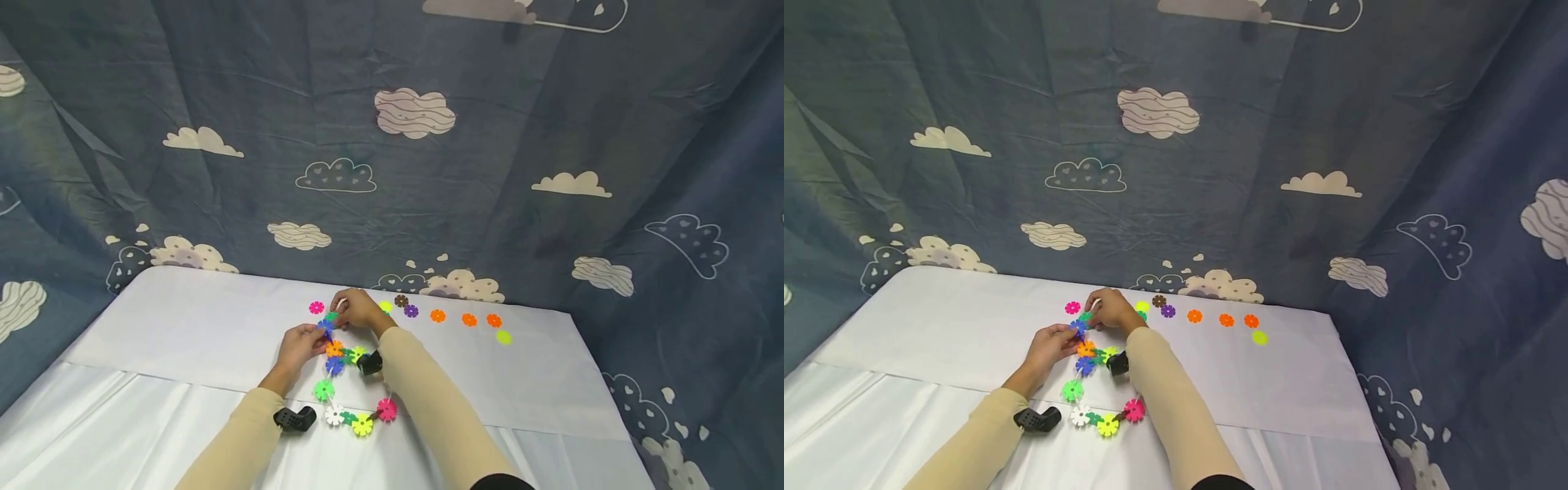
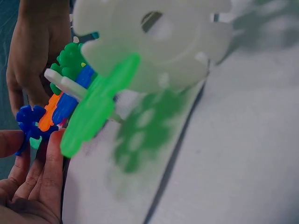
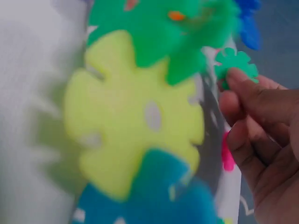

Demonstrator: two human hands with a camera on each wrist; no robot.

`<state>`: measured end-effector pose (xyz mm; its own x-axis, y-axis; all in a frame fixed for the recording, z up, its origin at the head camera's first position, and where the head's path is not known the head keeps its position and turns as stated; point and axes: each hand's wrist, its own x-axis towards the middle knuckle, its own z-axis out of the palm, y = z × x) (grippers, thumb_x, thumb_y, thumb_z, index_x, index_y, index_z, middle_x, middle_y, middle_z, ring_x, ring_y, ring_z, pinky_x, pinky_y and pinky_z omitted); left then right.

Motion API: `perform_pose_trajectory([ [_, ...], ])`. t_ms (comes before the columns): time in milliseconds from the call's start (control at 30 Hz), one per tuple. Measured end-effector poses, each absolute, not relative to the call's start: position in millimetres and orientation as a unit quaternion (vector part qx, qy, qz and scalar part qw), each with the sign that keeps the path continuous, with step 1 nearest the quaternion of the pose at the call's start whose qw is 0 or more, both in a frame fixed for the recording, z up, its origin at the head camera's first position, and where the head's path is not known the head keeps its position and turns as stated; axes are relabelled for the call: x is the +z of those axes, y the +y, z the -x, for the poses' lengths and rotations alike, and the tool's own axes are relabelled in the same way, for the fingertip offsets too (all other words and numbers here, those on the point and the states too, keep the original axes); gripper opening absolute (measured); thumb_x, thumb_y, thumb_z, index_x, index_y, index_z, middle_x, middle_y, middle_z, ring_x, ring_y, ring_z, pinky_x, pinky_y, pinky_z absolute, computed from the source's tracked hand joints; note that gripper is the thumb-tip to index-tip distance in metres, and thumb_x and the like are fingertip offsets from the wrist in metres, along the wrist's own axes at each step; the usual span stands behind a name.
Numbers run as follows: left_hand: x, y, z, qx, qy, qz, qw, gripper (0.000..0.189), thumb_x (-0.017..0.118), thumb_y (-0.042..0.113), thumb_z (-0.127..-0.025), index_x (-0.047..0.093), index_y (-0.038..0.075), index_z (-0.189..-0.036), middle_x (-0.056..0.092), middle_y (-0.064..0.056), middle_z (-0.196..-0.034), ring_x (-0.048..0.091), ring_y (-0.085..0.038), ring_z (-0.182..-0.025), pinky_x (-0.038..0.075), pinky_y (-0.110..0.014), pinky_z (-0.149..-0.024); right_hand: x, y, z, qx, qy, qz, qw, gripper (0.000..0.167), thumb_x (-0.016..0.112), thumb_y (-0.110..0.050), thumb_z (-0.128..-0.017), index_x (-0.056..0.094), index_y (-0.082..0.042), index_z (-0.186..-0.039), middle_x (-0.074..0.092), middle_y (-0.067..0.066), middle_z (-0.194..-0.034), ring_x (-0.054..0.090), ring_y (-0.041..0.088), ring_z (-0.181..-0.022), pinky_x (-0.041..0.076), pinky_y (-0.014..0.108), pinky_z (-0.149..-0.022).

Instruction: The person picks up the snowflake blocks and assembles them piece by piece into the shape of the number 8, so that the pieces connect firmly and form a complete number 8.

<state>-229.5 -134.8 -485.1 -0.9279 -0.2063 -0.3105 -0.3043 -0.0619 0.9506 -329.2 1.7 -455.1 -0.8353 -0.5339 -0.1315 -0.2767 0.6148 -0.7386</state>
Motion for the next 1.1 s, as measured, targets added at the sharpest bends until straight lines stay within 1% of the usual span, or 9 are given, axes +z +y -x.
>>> perform_pose_trajectory([
  [67,-484.2,-134.7,229.8,0.702,0.686,0.189,0.036,0.024,0.052,0.009,-0.099,0.054,-0.010,-0.114,0.063,-0.020,-0.102,0.061,-0.011,-0.075,0.057,-0.023,-0.069,-455.5,8.8,328.7,-0.447,0.852,0.207,0.178,0.014,0.075,0.004,-0.079,0.068,0.001,-0.092,0.061,0.002,-0.065,0.060,0.011,-0.055,0.053,0.023,-0.054],
  [100,-484.0,-134.8,229.7,0.700,0.687,0.190,0.037,0.025,0.052,0.009,-0.099,0.054,-0.010,-0.114,0.063,-0.020,-0.103,0.061,-0.011,-0.076,0.057,-0.023,-0.069,-456.3,12.0,328.6,-0.476,0.838,0.201,0.177,0.013,0.073,0.006,-0.081,0.068,0.004,-0.093,0.063,0.003,-0.066,0.061,0.012,-0.055,0.054,0.024,-0.054],
  [200,-484.1,-135.3,228.6,0.701,0.687,0.190,0.036,0.026,0.053,0.008,-0.098,0.054,-0.011,-0.117,0.063,-0.020,-0.104,0.061,-0.011,-0.076,0.057,-0.022,-0.069,-457.1,18.4,326.4,-0.543,0.800,0.181,0.179,0.011,0.070,0.008,-0.082,0.067,0.009,-0.092,0.067,0.010,-0.071,0.065,0.014,-0.060,0.058,0.028,-0.059],
  [267,-484.7,-136.0,228.3,0.703,0.685,0.187,0.033,0.027,0.053,0.008,-0.098,0.054,-0.012,-0.118,0.063,-0.020,-0.104,0.061,-0.010,-0.076,0.057,-0.022,-0.069,-458.0,19.8,325.2,-0.564,0.785,0.174,0.186,0.010,0.069,0.009,-0.082,0.067,0.009,-0.092,0.070,0.015,-0.078,0.066,0.015,-0.065,0.059,0.030,-0.063],
  [333,-484.6,-136.5,227.9,0.703,0.686,0.185,0.034,0.028,0.053,0.008,-0.098,0.054,-0.012,-0.118,0.063,-0.021,-0.105,0.061,-0.011,-0.077,0.057,-0.022,-0.069,-458.0,20.1,323.9,-0.573,0.778,0.168,0.194,0.010,0.069,0.009,-0.082,0.068,0.010,-0.092,0.071,0.017,-0.083,0.067,0.015,-0.069,0.059,0.032,-0.068],
  [533,-483.2,-138.0,229.0,0.702,0.687,0.181,0.039,0.028,0.053,0.009,-0.099,0.055,-0.010,-0.118,0.063,-0.020,-0.107,0.060,-0.011,-0.078,0.057,-0.022,-0.071,-457.3,19.7,323.9,-0.560,0.786,0.170,0.200,0.010,0.071,0.008,-0.081,0.070,0.008,-0.092,0.071,0.014,-0.083,0.067,0.014,-0.068,0.059,0.030,-0.070],
  [833,-484.4,-137.0,230.7,0.704,0.686,0.182,0.045,0.028,0.054,0.011,-0.099,0.057,-0.010,-0.118,0.063,-0.021,-0.108,0.061,-0.014,-0.082,0.057,-0.024,-0.075,-454.1,19.5,329.5,-0.507,0.804,0.245,0.192,0.009,0.070,0.010,-0.080,0.071,0.010,-0.089,0.072,0.017,-0.084,0.066,0.011,-0.068,0.058,0.026,-0.069],
  [1000,-479.7,-134.4,226.5,0.707,0.684,0.177,0.039,0.027,0.056,0.012,-0.098,0.059,-0.010,-0.114,0.064,-0.018,-0.103,0.062,-0.014,-0.081,0.057,-0.024,-0.073,-450.8,18.2,331.0,-0.457,0.828,0.273,0.176,0.007,0.074,0.007,-0.078,0.073,0.006,-0.085,0.072,0.013,-0.080,0.060,0.006,-0.064,0.052,0.018,-0.063],
  [1100,-478.2,-133.7,225.9,0.704,0.685,0.181,0.039,0.027,0.057,0.012,-0.098,0.059,-0.009,-0.114,0.065,-0.018,-0.104,0.062,-0.013,-0.081,0.057,-0.023,-0.073,-448.2,17.4,330.8,-0.434,0.839,0.286,0.164,0.006,0.075,0.006,-0.078,0.074,0.003,-0.082,0.072,0.012,-0.078,0.057,0.005,-0.061,0.047,0.016,-0.060],
])
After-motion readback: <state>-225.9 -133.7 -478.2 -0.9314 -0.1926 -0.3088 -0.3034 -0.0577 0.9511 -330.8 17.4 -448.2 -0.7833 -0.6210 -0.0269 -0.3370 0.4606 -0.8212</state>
